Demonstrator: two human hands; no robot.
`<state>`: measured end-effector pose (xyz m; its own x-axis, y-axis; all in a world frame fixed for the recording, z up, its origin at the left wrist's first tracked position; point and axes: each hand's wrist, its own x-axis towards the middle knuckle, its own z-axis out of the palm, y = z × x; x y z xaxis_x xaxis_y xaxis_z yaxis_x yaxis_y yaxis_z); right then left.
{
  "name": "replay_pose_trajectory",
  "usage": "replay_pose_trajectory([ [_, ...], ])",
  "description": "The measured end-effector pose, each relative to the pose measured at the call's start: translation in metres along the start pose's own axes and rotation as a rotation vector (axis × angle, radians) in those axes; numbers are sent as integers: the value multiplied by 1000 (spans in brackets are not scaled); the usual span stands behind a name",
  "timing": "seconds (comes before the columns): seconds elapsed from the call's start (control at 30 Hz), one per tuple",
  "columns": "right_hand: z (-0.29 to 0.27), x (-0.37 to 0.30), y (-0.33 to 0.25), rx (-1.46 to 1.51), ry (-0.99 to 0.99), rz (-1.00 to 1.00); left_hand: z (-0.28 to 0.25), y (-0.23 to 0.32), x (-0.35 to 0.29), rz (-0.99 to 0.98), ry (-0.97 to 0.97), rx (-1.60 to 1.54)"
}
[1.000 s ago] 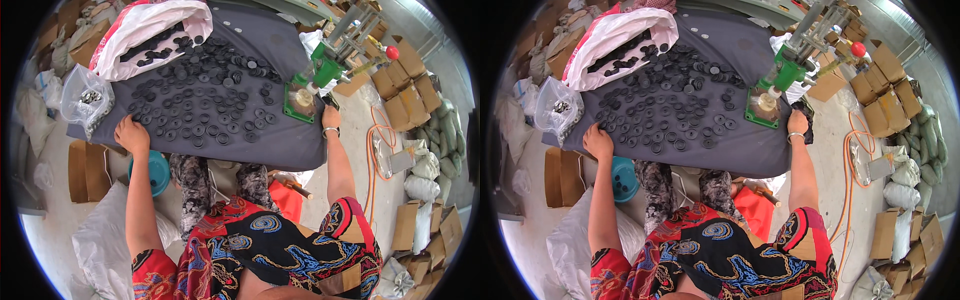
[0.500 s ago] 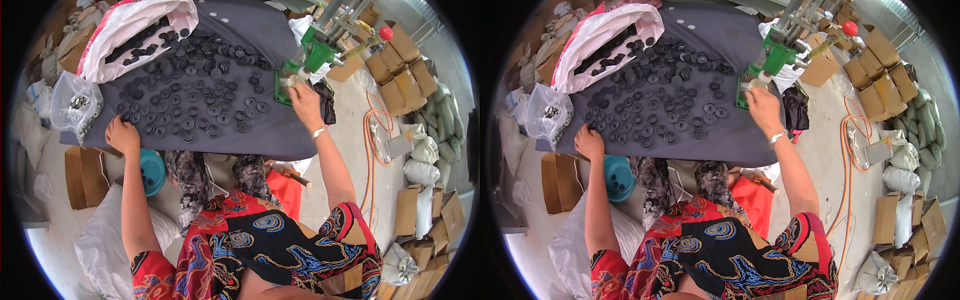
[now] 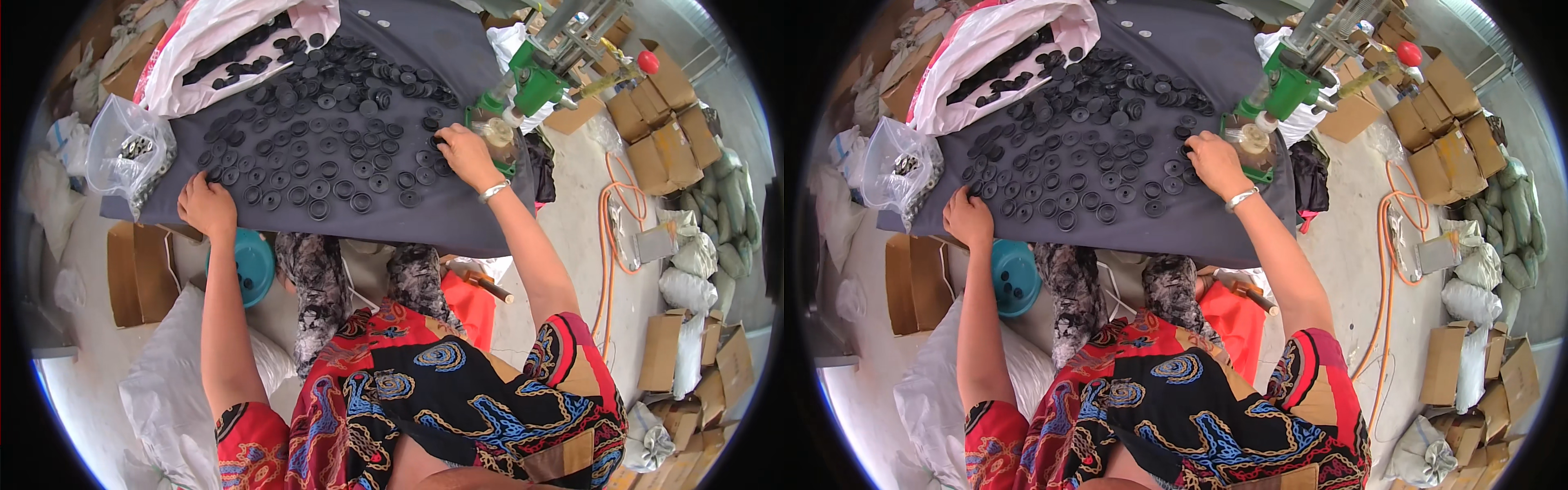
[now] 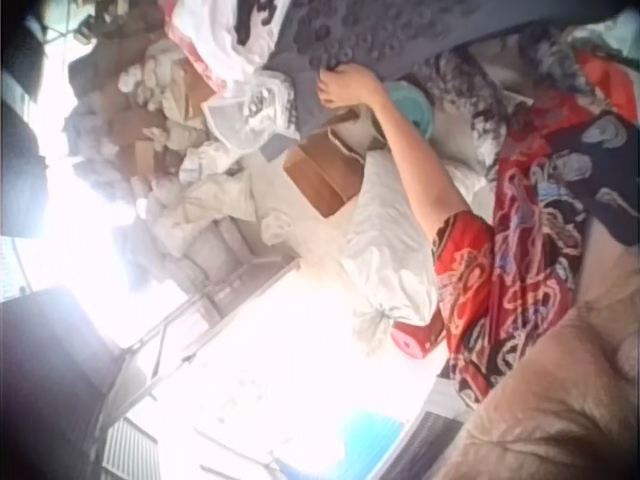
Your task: The person arranges black circular rubber pieces on a gray mat and places small metal button parts on top of them. They handle the components one by one, picking up metal pieces from a plastic bag and positioning them onto the rubber bases.
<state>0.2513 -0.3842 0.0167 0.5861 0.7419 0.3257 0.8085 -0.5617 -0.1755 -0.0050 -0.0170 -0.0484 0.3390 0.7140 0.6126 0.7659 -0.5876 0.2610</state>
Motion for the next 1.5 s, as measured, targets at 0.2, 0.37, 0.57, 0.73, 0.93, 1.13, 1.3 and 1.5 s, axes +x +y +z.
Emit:
replay_pose_trajectory([
  [0.2, -3, -8, -7, -40, 61, -32, 2, -1, 1, -13, 2, -11],
  [0.37, 3, 2, -9, -57, 152, -136, 0, 1, 1, -18, 7, -26],
  [0.57, 14, 49, -48, 96, 159, -185, 3, -2, 0, -8, 11, 6],
  [0.73, 38, 95, -63, 66, 83, -41, -2, 2, 0, -16, 18, -39],
  [0.93, 57, 118, -29, -11, 87, -23, -3, 4, -1, -25, 29, -48],
  [1.13, 39, 111, -5, 85, 9, 48, -7, 5, -1, -28, 48, -62],
  [1.3, 41, 117, -17, 50, 41, 92, -7, 6, 0, -28, 45, -46],
  [1.5, 35, 109, -20, -86, -125, 150, -5, 6, -1, -32, 41, -99],
])
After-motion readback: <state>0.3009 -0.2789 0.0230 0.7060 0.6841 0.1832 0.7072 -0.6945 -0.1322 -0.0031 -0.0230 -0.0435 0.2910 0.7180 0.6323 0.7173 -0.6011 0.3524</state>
